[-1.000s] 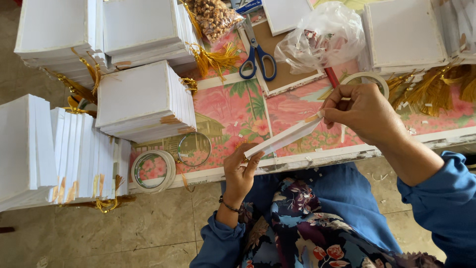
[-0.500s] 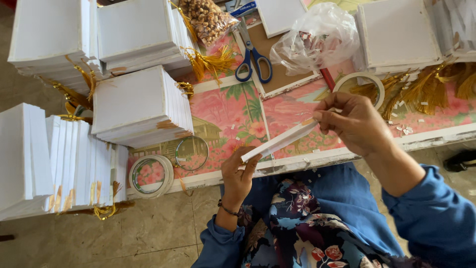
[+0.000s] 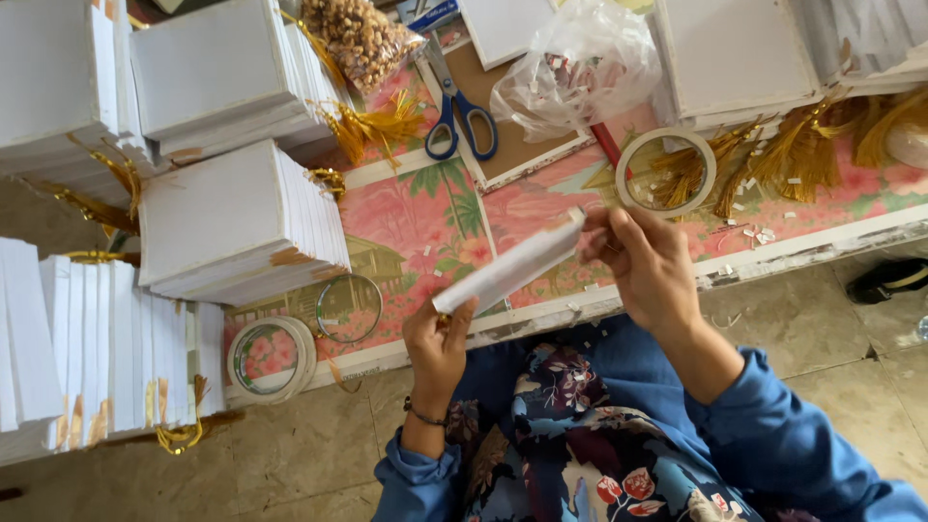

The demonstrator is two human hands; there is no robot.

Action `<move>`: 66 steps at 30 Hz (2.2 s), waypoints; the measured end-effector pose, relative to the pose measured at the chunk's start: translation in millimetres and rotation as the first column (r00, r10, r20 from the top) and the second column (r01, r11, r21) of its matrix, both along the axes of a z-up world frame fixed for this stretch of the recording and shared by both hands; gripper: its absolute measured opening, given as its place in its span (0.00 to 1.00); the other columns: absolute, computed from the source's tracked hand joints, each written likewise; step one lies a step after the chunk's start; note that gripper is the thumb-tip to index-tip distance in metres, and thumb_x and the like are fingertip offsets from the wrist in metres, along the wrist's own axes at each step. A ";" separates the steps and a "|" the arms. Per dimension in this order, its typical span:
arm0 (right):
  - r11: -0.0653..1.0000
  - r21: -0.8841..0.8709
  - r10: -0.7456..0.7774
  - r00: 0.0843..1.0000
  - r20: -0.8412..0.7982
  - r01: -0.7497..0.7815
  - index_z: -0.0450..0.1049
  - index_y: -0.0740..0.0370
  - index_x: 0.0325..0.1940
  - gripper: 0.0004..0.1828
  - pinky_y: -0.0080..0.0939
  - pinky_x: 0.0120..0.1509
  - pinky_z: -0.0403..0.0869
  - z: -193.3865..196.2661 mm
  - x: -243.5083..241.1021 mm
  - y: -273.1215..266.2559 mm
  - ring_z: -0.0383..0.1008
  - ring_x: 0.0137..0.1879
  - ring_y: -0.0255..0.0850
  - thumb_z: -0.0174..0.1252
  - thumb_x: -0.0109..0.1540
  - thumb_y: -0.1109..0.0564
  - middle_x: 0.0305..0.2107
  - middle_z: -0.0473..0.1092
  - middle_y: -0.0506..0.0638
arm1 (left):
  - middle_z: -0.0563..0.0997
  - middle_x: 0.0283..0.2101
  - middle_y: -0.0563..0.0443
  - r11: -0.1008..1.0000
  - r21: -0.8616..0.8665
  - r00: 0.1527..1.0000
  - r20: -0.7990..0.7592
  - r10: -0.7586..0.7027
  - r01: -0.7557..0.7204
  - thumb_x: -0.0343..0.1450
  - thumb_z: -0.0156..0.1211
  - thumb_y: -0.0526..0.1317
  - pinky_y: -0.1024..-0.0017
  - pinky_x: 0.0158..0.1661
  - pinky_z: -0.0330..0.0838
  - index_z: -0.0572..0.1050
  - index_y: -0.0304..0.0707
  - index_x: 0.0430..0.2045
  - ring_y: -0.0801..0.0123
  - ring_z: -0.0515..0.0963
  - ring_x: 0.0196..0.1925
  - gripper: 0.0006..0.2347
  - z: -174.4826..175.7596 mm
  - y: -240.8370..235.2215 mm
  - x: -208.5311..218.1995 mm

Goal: The person assembles small white paper crafts by hand. They pick up a white rectangular piece, apply a strip of adhesive tape to it, and then fold the piece into a small box shape. The finished items are placed into a stack on the table.

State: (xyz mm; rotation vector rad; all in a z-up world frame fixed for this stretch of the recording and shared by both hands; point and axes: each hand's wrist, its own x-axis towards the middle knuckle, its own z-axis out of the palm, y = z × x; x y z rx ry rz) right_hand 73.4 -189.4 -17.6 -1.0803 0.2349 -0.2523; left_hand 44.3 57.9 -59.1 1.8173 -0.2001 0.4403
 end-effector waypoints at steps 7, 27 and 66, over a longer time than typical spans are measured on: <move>0.834 -0.551 -0.016 1.000 -0.019 0.003 0.78 0.69 0.46 0.05 0.42 0.46 0.78 -34.8 -30.2 -71.7 0.78 0.33 0.43 0.57 0.71 0.67 0.31 0.74 0.58 | 0.74 0.19 0.53 0.974 -0.213 0.943 -0.333 0.005 -0.081 0.70 0.70 0.43 0.72 0.24 0.65 0.76 0.34 0.23 0.74 0.69 0.24 0.12 6.0 13.3 28.8; 0.193 -0.979 -0.060 0.995 -0.079 -0.066 0.80 0.62 0.47 0.10 0.50 0.51 0.71 -63.9 58.3 -97.4 0.76 0.42 0.51 0.66 0.62 0.58 0.38 0.76 0.56 | 0.75 0.38 0.45 0.773 0.624 0.950 -0.155 0.273 -0.120 0.72 0.68 0.43 0.54 0.44 0.71 0.73 0.40 0.33 0.49 0.75 0.44 0.09 45.6 24.4 27.2; 0.599 -0.792 0.003 0.989 -0.149 -0.121 0.75 0.58 0.30 0.16 0.30 0.23 0.61 40.1 -12.3 -51.9 0.63 0.19 0.30 0.53 0.71 0.56 0.17 0.71 0.44 | 0.77 0.32 0.49 0.860 0.336 0.921 -0.073 -0.384 0.385 0.72 0.63 0.32 0.67 0.34 0.71 0.82 0.38 0.35 0.67 0.76 0.30 0.03 81.2 -77.5 167.7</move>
